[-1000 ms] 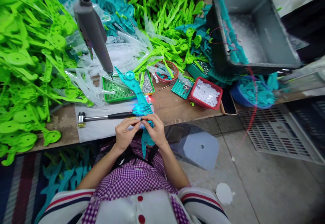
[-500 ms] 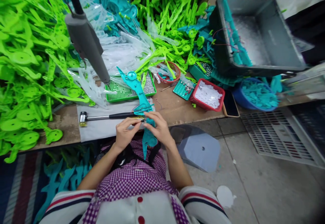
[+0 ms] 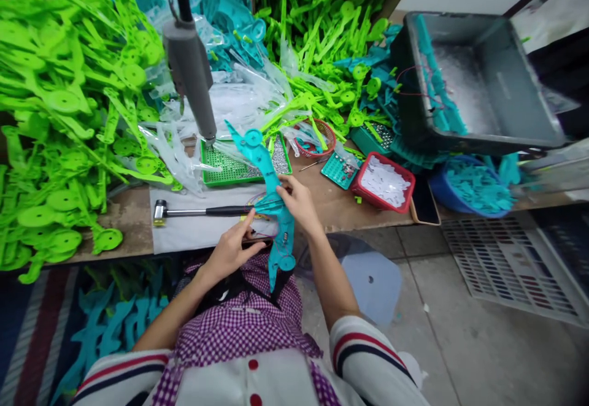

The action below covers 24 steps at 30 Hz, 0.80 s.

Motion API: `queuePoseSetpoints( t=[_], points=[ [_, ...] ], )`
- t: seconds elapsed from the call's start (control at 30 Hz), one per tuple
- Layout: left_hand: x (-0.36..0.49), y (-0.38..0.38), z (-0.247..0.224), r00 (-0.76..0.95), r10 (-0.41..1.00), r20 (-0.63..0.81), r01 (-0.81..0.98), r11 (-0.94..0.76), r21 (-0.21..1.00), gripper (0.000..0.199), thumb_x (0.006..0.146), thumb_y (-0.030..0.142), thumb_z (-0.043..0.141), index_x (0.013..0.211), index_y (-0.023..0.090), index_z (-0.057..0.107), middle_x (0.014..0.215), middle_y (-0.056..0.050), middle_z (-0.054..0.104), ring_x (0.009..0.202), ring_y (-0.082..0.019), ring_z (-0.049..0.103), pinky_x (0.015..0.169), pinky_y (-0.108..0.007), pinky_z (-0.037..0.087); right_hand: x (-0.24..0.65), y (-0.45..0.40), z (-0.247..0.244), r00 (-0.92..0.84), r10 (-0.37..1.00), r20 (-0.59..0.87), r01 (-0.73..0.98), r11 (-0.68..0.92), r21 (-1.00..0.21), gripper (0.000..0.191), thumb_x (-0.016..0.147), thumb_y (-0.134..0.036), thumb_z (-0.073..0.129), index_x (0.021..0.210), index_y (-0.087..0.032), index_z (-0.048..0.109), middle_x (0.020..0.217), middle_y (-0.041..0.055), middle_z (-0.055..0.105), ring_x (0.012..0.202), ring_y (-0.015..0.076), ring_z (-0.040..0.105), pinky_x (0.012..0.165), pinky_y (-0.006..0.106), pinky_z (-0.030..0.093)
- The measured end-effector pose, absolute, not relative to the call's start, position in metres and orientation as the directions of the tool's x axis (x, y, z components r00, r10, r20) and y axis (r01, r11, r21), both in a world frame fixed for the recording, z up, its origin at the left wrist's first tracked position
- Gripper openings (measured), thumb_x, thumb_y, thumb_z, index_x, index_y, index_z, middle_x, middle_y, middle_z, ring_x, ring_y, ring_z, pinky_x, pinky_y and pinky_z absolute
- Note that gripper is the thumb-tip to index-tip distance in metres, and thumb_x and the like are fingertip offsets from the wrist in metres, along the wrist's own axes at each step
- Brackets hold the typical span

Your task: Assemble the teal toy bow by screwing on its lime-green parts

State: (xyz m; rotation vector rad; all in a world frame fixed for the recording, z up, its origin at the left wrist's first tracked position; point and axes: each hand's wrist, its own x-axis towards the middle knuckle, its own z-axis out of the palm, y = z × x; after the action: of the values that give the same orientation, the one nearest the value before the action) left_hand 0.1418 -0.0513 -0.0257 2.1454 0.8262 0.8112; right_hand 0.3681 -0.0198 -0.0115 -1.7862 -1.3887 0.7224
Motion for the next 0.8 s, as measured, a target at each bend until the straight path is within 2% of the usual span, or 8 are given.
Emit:
queuePoseSetpoints(
  t=[0.1, 0.2, 0.3, 0.37, 0.47, 0.63, 0.7, 0.8],
  points=[
    [0.125, -0.038, -0.026, 0.599, 0.725, 0.340, 0.387, -0.634, 0.670, 0.052, 0.092, 0.041, 0.059, 0.140, 0.024, 0.050, 0.095, -0.005, 0.063, 0.087, -0.018, 0.060, 0.083, -0.033, 0.050, 0.389, -0.050, 0.001, 0.307, 0.948, 0.078, 0.486, -0.086, -0.870, 0.033, 0.087, -0.036, 0.055, 0.113, -0.021, 0.066, 0.098, 0.0047, 0.073, 0.085, 0.0196, 0.065, 0.076, 0.032, 0.052],
    [0.103, -0.014, -0.033, 0.533, 0.773, 0.344, 0.575, -0.629, 0.524, 0.040, 0.094, 0.035, 0.056, 0.130, 0.021, 0.059, 0.110, -0.012, 0.062, 0.102, -0.024, 0.057, 0.090, -0.040, 0.045, 0.405, -0.082, 0.013, 0.325, 0.944, 0.061, 0.483, -0.110, -0.868, 0.033, 0.087, -0.042, 0.057, 0.112, -0.023, 0.068, 0.098, 0.0040, 0.074, 0.087, 0.0193, 0.066, 0.077, 0.032, 0.053],
    [0.089, 0.010, -0.046, 0.594, 0.762, 0.257, 0.649, -0.643, 0.407, 0.030, 0.094, 0.029, 0.055, 0.121, 0.021, 0.066, 0.107, -0.013, 0.063, 0.102, -0.027, 0.055, 0.086, -0.041, 0.042, 0.410, -0.105, 0.019, 0.282, 0.959, 0.035, 0.489, -0.112, -0.865, 0.030, 0.086, -0.043, 0.059, 0.105, -0.023, 0.072, 0.101, 0.0044, 0.074, 0.092, 0.0205, 0.067, 0.083, 0.034, 0.053],
    [0.091, 0.019, -0.050, 0.640, 0.727, 0.248, 0.622, -0.680, 0.389, 0.028, 0.095, 0.026, 0.053, 0.118, 0.022, 0.068, 0.101, -0.012, 0.063, 0.097, -0.026, 0.055, 0.081, -0.039, 0.041, 0.409, -0.115, 0.022, 0.268, 0.963, 0.030, 0.495, -0.111, -0.862, 0.029, 0.087, -0.043, 0.059, 0.103, -0.024, 0.074, 0.104, 0.0052, 0.075, 0.097, 0.0216, 0.068, 0.087, 0.035, 0.053],
    [0.108, 0.022, -0.050, 0.703, 0.640, 0.308, 0.511, -0.757, 0.407, 0.031, 0.095, 0.023, 0.051, 0.122, 0.022, 0.065, 0.101, -0.010, 0.062, 0.094, -0.023, 0.054, 0.079, -0.037, 0.041, 0.408, -0.128, 0.029, 0.296, 0.955, 0.024, 0.483, -0.128, -0.866, 0.028, 0.086, -0.043, 0.061, 0.103, -0.024, 0.074, 0.105, 0.0055, 0.075, 0.097, 0.0215, 0.068, 0.087, 0.035, 0.053],
    [0.168, 0.015, -0.037, 0.806, 0.480, 0.347, 0.308, -0.840, 0.447, 0.030, 0.095, 0.021, 0.050, 0.121, 0.024, 0.065, 0.098, -0.008, 0.060, 0.090, -0.020, 0.052, 0.081, -0.035, 0.041, 0.427, -0.165, 0.052, 0.427, 0.904, 0.022, 0.411, -0.172, -0.896, 0.026, 0.077, -0.045, 0.070, 0.094, -0.026, 0.077, 0.088, 0.0023, 0.076, 0.078, 0.0184, 0.068, 0.070, 0.029, 0.053],
    [0.198, 0.011, -0.030, 0.860, 0.395, 0.322, 0.226, -0.862, 0.453, 0.031, 0.095, 0.022, 0.050, 0.122, 0.023, 0.065, 0.101, -0.010, 0.060, 0.092, -0.021, 0.051, 0.081, -0.034, 0.041, 0.442, -0.190, 0.057, 0.530, 0.848, 0.012, 0.356, -0.209, -0.911, 0.027, 0.070, -0.047, 0.076, 0.087, -0.026, 0.077, 0.082, 0.0020, 0.076, 0.072, 0.0187, 0.068, 0.064, 0.029, 0.053],
    [0.248, 0.003, -0.021, 0.929, 0.272, 0.251, 0.132, -0.877, 0.462, 0.039, 0.095, 0.017, 0.045, 0.131, 0.024, 0.059, 0.106, -0.011, 0.058, 0.096, -0.022, 0.051, 0.082, -0.035, 0.040, 0.467, -0.241, 0.055, 0.730, 0.684, 0.014, 0.254, -0.252, -0.934, 0.031, 0.062, -0.047, 0.081, 0.084, -0.027, 0.075, 0.078, 0.0019, 0.075, 0.067, 0.0201, 0.067, 0.060, 0.031, 0.052]
  ],
)
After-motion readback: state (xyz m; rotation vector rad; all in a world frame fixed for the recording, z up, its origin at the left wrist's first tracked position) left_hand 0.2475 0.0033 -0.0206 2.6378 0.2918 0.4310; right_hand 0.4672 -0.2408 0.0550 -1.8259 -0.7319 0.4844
